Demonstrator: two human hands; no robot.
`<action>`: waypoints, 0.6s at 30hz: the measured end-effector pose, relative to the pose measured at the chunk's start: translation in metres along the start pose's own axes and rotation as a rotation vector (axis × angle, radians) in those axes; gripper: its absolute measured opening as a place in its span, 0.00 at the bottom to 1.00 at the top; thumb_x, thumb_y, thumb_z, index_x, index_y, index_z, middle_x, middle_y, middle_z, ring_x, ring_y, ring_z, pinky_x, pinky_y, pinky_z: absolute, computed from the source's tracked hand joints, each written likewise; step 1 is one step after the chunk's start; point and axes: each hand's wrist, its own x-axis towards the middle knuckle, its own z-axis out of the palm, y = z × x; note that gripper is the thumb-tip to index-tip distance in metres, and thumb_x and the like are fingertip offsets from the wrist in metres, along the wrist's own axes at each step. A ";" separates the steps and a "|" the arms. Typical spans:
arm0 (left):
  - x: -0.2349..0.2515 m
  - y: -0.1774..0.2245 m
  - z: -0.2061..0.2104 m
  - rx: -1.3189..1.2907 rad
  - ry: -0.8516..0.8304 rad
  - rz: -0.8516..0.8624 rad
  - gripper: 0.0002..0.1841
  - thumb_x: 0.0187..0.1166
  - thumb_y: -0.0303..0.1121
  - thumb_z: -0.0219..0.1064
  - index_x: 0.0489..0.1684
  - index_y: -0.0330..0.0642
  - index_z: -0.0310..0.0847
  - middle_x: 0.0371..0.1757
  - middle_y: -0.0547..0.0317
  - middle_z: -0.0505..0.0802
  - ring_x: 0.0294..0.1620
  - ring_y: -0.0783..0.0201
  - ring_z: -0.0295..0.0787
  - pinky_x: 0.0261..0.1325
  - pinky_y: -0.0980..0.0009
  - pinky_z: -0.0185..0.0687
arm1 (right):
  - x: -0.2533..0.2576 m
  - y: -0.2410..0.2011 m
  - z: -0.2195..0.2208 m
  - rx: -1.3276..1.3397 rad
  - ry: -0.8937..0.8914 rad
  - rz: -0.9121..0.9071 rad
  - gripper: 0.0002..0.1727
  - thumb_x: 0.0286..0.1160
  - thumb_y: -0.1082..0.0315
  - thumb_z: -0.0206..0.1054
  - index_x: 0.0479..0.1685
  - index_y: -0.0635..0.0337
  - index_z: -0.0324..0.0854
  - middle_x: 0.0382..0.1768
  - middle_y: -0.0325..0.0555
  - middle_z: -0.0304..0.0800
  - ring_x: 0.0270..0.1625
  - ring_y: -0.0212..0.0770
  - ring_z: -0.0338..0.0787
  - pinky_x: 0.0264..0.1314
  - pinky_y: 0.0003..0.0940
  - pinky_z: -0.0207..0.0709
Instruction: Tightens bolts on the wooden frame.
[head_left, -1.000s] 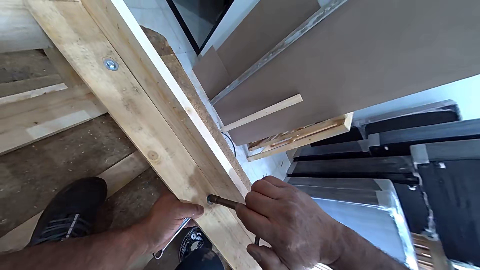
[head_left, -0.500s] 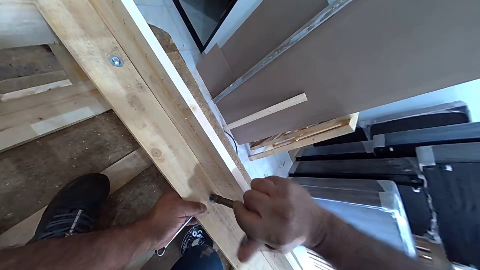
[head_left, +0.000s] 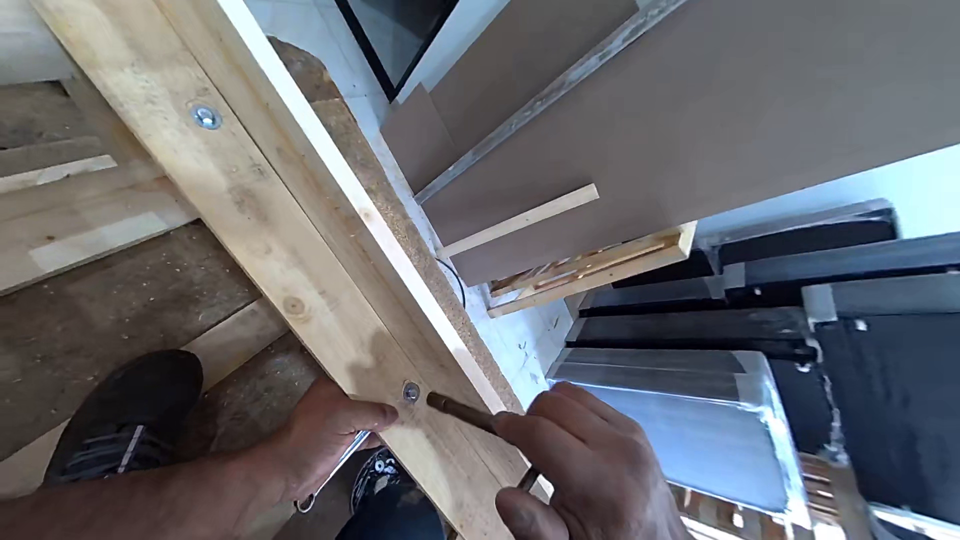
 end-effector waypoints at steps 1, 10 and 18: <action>0.000 0.000 0.000 0.006 -0.002 0.005 0.18 0.67 0.14 0.72 0.54 0.32 0.79 0.47 0.44 0.94 0.45 0.53 0.95 0.47 0.61 0.95 | 0.000 0.008 0.001 -0.003 -0.050 -0.095 0.39 0.85 0.30 0.41 0.35 0.55 0.85 0.22 0.43 0.77 0.29 0.44 0.80 0.30 0.39 0.73; 0.000 -0.001 -0.001 0.001 -0.006 -0.004 0.17 0.67 0.14 0.72 0.54 0.31 0.80 0.48 0.43 0.94 0.46 0.53 0.96 0.48 0.60 0.95 | 0.025 0.032 0.012 -0.058 -0.208 -0.472 0.31 0.86 0.40 0.40 0.38 0.54 0.80 0.25 0.41 0.76 0.31 0.44 0.79 0.36 0.39 0.72; 0.001 0.000 -0.002 0.010 -0.004 -0.002 0.17 0.66 0.14 0.73 0.54 0.32 0.80 0.48 0.44 0.94 0.45 0.53 0.95 0.46 0.62 0.95 | 0.052 0.036 0.000 -0.066 -0.402 -0.746 0.21 0.83 0.47 0.49 0.37 0.53 0.78 0.29 0.41 0.77 0.38 0.46 0.80 0.41 0.40 0.72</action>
